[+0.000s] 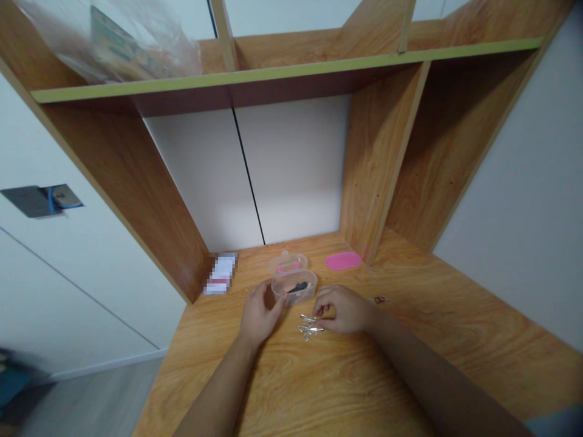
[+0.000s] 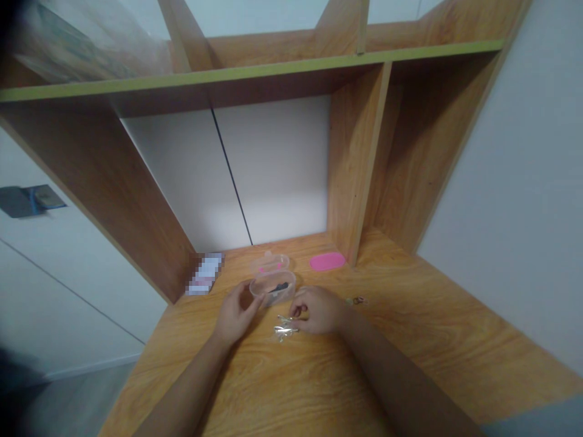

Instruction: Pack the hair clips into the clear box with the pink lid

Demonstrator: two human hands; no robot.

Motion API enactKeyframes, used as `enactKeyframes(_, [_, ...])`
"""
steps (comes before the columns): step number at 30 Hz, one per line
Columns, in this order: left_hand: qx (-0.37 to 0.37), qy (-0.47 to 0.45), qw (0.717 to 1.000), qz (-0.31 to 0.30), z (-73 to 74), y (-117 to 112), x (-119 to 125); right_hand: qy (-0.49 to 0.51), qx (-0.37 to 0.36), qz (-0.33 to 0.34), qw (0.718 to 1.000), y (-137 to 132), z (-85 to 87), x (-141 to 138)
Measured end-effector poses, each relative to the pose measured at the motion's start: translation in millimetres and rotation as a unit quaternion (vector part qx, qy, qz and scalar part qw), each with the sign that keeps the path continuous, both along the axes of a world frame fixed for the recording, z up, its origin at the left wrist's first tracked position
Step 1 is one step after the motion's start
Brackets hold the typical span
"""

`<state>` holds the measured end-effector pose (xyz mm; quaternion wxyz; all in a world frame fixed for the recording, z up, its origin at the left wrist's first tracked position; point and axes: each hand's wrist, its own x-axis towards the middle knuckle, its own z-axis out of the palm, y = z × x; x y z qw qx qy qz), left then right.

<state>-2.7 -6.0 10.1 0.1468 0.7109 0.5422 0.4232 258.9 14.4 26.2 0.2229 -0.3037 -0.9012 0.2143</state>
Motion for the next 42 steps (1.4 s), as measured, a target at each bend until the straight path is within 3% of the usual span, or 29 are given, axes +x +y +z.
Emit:
enactKeyframes(10, [0.003, -0.013, 1.000, -0.012, 0.7, -0.8, 0.1, 0.034, 0.037, -0.021, 0.999, 8.5, -6.5, 2.9])
enactKeyframes(16, [0.003, -0.005, 1.000, -0.009, -0.4, -0.2, -0.1, 0.091, -0.024, -0.007, 0.996, 2.1, -2.6, 1.3])
enactKeyframes(23, [0.000, -0.005, 1.000, -0.005, -0.9, 0.1, -0.2, 0.075, -0.061, 0.006, 0.995, -5.4, -4.9, -5.3])
enactKeyframes(32, [0.007, -0.009, 1.000, -0.006, 0.1, -0.1, 0.7, 0.059, -0.058, 0.023, 0.996, -5.7, 4.7, -1.8])
enactKeyframes(42, [0.000, -0.003, 1.000, -0.005, -0.6, -0.4, -0.4, 0.031, -0.054, 0.043, 0.997, -0.8, -2.7, 2.8])
